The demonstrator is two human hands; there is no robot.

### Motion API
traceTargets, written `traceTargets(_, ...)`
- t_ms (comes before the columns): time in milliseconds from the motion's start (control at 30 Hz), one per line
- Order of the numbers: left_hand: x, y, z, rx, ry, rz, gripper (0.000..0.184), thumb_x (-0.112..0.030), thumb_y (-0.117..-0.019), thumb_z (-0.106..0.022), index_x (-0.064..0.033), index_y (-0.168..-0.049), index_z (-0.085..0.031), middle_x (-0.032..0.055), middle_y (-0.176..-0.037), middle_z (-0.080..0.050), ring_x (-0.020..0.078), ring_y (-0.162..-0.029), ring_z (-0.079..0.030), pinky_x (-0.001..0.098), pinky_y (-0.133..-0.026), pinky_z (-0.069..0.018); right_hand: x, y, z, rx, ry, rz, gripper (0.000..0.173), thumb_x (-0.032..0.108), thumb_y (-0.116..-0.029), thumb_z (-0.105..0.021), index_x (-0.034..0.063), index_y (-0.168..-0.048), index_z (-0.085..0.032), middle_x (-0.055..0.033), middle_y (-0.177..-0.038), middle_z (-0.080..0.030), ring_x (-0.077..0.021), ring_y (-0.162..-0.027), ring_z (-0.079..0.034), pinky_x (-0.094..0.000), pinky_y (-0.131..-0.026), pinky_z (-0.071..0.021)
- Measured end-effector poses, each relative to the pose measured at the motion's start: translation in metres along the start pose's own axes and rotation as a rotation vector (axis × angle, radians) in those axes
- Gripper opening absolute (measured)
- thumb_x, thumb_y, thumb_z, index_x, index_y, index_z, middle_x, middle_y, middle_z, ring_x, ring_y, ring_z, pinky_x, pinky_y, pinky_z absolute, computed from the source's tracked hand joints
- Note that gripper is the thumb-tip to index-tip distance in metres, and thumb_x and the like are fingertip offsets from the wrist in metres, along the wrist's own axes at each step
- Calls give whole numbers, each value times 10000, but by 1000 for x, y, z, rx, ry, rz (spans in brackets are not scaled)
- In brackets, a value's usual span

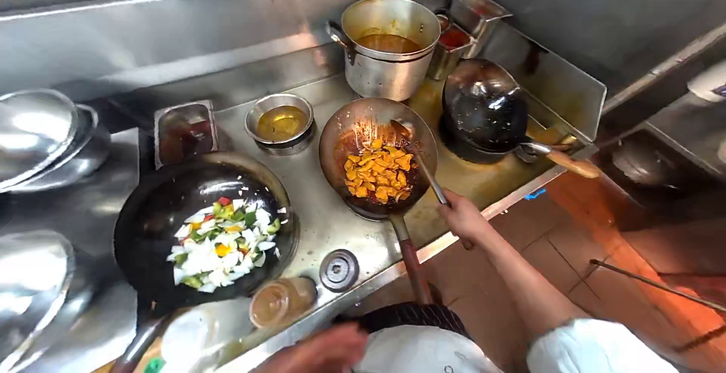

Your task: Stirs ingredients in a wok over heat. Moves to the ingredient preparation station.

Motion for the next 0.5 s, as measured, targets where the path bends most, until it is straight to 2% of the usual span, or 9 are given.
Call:
traceTargets(67,110,-72,-38,-159,65,223,838,-500,-992,-611,-18,-1595,-284,163,-1541,-490,285,-1368,-544,465,-1145,-469,22,-19,-4,116,78,90,383,250,-1070,-525,140,-1437,-534,-169,-914,-657,-299,-672,-631,-497,-605,-541)
traceTargets(100,154,-106,-53,-269,119,308,814,-437,-1010,-605,-38,-1613,-233,150,-1535,-494,253,-1355,-554,441,-1134,-475,29,-21,-9,177,175,146,436,214,-1067,-526,142,-1495,-485,-198,-1000,-664,-339,-773,-657,-538,-689,-550)
traceTargets(133,186,-140,-66,-380,265,334,719,-360,-1045,-567,-44,-1603,-241,153,-1470,-551,250,-1279,-610,434,-1087,-518,31,-18,-14,228,307,202,515,182,-1056,-537,146,-1554,-414,-232,-1097,-677,-394,-911,-686,-598,-803,-558)
traceTargets(167,204,-170,-78,-485,456,325,575,-302,-1083,-495,-48,-1562,-302,170,-1354,-626,266,-1135,-682,431,-980,-577,27,-9,-16,257,454,256,585,168,-1040,-547,157,-1591,-351,-242,-1124,-684,-425,-972,-693,-623,-840,-558)
traceTargets(200,212,-195,-87,-567,607,303,469,-292,-1111,-426,-54,-1511,-365,173,-1202,-686,256,-946,-726,400,-835,-619,18,2,-14,264,569,306,616,162,-1024,-562,165,-1596,-333,-235,-1103,-690,-432,-969,-695,-626,-819,-562)
traceTargets(233,214,-214,-93,-634,715,274,420,-298,-1117,-404,-70,-1468,-441,150,-1032,-697,211,-741,-696,337,-668,-607,7,13,-7,273,650,335,636,160,-1014,-573,181,-1599,-323,-220,-1081,-692,-429,-955,-695,-620,-796,-565)
traceTargets(300,205,-235,-115,-677,847,239,297,-252,-1100,-465,-83,-1342,-496,87,-834,-607,143,-578,-597,257,-521,-540,-18,30,22,270,742,379,629,183,-1013,-586,206,-1593,-342,-193,-1050,-698,-416,-932,-698,-607,-762,-568)
traceTargets(400,142,-219,-168,-756,957,249,172,-170,-1048,-538,-95,-1201,-518,49,-781,-557,101,-536,-564,214,-474,-518,-43,61,89,280,730,473,590,226,-1049,-561,201,-1601,-356,-182,-1025,-700,-387,-905,-700,-593,-770,-575)
traceTargets(500,68,-193,-211,-802,1011,252,192,-179,-1065,-512,-40,-1195,-538,82,-802,-577,124,-552,-596,238,-497,-559,-40,91,171,384,642,538,565,285,-1062,-565,254,-1598,-387,-82,-911,-695,-223,-721,-662,-451,-662,-576)
Point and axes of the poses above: each hand's wrist, its own y-axis away from the middle knuckle, its own z-axis out of the back of the hand, x = y × z, the point moved 7 cm from there along -y, towards the middle knuckle
